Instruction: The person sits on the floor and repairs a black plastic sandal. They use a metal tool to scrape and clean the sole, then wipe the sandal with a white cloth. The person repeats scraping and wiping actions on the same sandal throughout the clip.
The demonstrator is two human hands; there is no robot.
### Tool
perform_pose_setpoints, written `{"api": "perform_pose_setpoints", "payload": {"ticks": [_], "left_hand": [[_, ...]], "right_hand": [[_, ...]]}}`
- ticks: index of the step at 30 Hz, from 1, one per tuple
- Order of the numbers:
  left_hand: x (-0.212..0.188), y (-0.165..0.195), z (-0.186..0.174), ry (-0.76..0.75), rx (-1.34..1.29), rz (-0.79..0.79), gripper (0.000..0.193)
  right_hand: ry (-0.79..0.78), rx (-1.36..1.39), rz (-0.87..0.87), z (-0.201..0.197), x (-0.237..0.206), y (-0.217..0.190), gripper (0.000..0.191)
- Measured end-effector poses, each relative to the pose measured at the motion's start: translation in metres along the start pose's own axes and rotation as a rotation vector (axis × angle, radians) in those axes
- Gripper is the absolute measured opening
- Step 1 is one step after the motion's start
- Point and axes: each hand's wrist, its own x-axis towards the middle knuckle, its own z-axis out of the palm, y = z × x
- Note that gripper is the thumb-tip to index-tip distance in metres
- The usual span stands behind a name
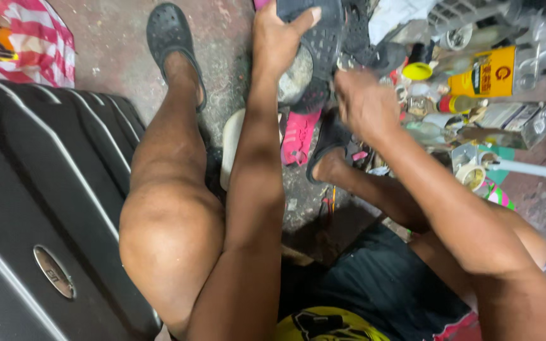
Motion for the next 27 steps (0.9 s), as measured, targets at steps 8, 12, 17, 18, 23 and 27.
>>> {"api": "perform_pose_setpoints", "payload": {"ticks": [8, 12, 17, 18, 23, 27], "left_hand": [[0.000, -0.025, 0.008, -0.016, -0.060, -0.082, 0.043], [0.004, -0.002, -0.002, 0.060, -0.071, -0.050, 0.044], [-0.013, 0.023, 0.002, 0.088, -0.188, -0.253, 0.047], [-0.013, 0.033, 0.008, 0.067, -0.204, -0.241, 0.048], [-0.045, 0.091, 0.053, -0.106, -0.679, -0.165, 0.048], [-0.080, 0.146, 0.051, -0.259, -0.942, -0.217, 0.049]], "right_hand": [[0.044, -0.008, 0.023, 0.016, 0.007, 0.012, 0.017], [-0.025, 0.165, 0.091, -0.011, 0.000, 0.004, 0.013], [0.007, 0.947, 0.620, -0.065, -0.014, 0.014, 0.025], [0.077, 1.148, 0.660, -0.075, -0.015, 0.010, 0.026], [0.333, 1.302, 0.528, -0.094, -0.013, 0.003, 0.029], [0.372, 1.334, 0.529, -0.116, -0.020, 0.006, 0.029]]}}
